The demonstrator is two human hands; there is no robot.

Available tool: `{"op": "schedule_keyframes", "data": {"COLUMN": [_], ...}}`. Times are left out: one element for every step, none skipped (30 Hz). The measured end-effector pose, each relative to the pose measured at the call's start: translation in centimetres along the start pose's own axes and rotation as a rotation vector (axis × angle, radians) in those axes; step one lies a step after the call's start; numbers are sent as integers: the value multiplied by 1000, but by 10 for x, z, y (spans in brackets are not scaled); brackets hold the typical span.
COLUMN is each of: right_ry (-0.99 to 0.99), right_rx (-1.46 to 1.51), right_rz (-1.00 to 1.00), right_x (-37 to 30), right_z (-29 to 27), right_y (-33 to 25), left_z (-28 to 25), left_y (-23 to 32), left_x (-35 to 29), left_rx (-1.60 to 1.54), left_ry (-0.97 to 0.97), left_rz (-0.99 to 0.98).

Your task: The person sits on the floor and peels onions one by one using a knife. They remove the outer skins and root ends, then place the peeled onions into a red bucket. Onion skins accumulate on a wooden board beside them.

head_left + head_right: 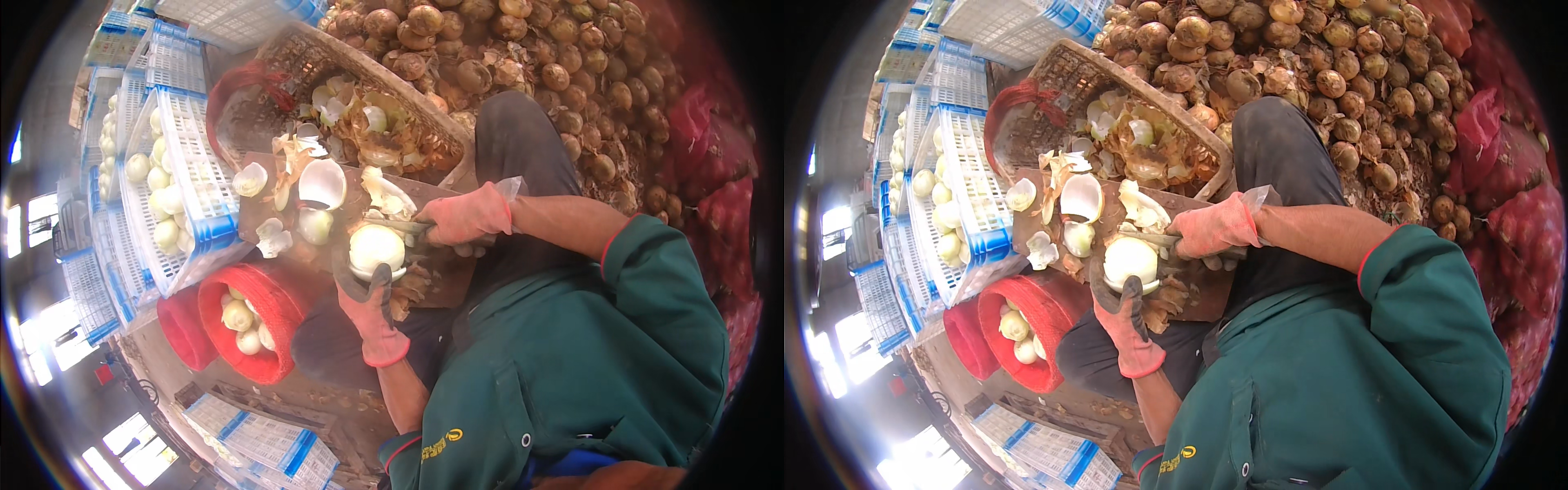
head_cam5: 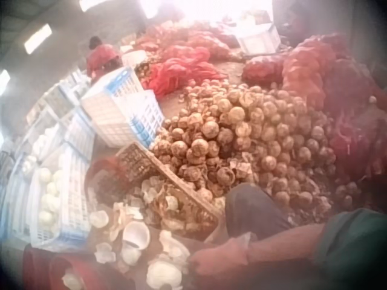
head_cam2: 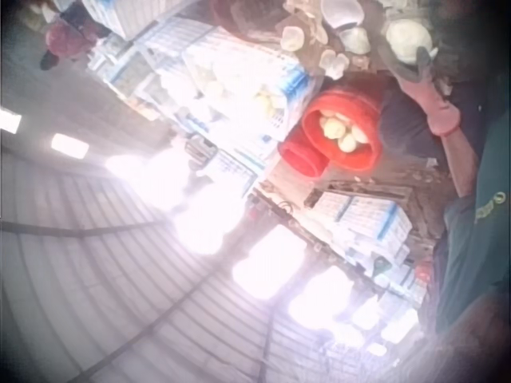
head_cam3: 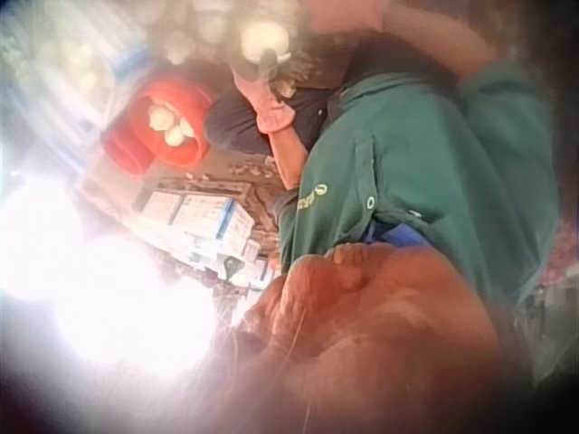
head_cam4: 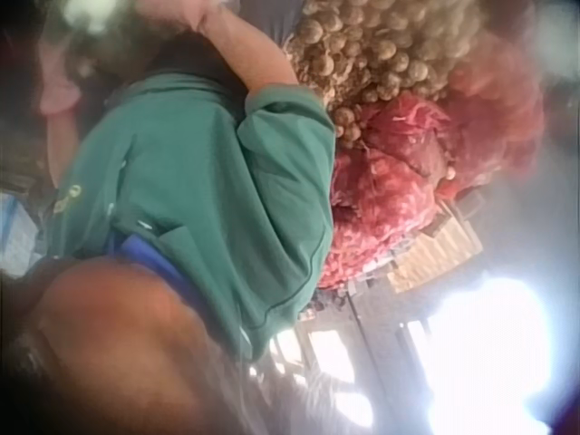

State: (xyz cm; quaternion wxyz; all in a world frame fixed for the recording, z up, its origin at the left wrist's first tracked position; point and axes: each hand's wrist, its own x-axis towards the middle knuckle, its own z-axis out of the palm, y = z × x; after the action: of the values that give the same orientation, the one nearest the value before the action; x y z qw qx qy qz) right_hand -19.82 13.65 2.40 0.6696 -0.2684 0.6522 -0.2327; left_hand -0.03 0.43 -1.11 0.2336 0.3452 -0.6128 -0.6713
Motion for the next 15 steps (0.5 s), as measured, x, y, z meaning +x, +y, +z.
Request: {"op": "schedule_keyframes", "data": {"right_ry": [7,13,33,48,63,97,131,172,242,333,413,467,540,595,570], "right_rx": [48,96,82,67,53,29,2,-213,-450,-671,-1019,-1198,-1376,-1378,-1274], "right_rz": [7,13,14,21,27,-32,-88,-195,-290,-377,-494,-579,-664,-715,-676], "right_x": [3,4,2,-2,-4,-3,1,15,31,47,65,68,67,64,60], "right_z": [0,0,0,2,5,10,16,21,26,31,35,37,38,41,43], "right_y": [4,6,5,3,3,5,10,25,40,55,75,81,81,81,79], "left_z": [0,-1,-1,-2,-4,-7,-8,-7,-7,-8,-6,-3,-2,-2,-1], "left_y": [-3,-9,-12,-12,-11,-11,-13,-13,-15,-15,-9,1,6,6,4], "left_x": [0,-1,-2,-1,1,2,2,2,2,2,3,1,0,0,1], "left_rx": [92,185,277,318,360,401,341,368,395,428,497,565,632,549,466], "left_ry": [-2,-3,-4,3,10,18,21,19,19,21,3,-11,-23,-2,17], "left_rz": [9,18,28,39,51,62,11,9,6,2,26,48,70,66,62]}}
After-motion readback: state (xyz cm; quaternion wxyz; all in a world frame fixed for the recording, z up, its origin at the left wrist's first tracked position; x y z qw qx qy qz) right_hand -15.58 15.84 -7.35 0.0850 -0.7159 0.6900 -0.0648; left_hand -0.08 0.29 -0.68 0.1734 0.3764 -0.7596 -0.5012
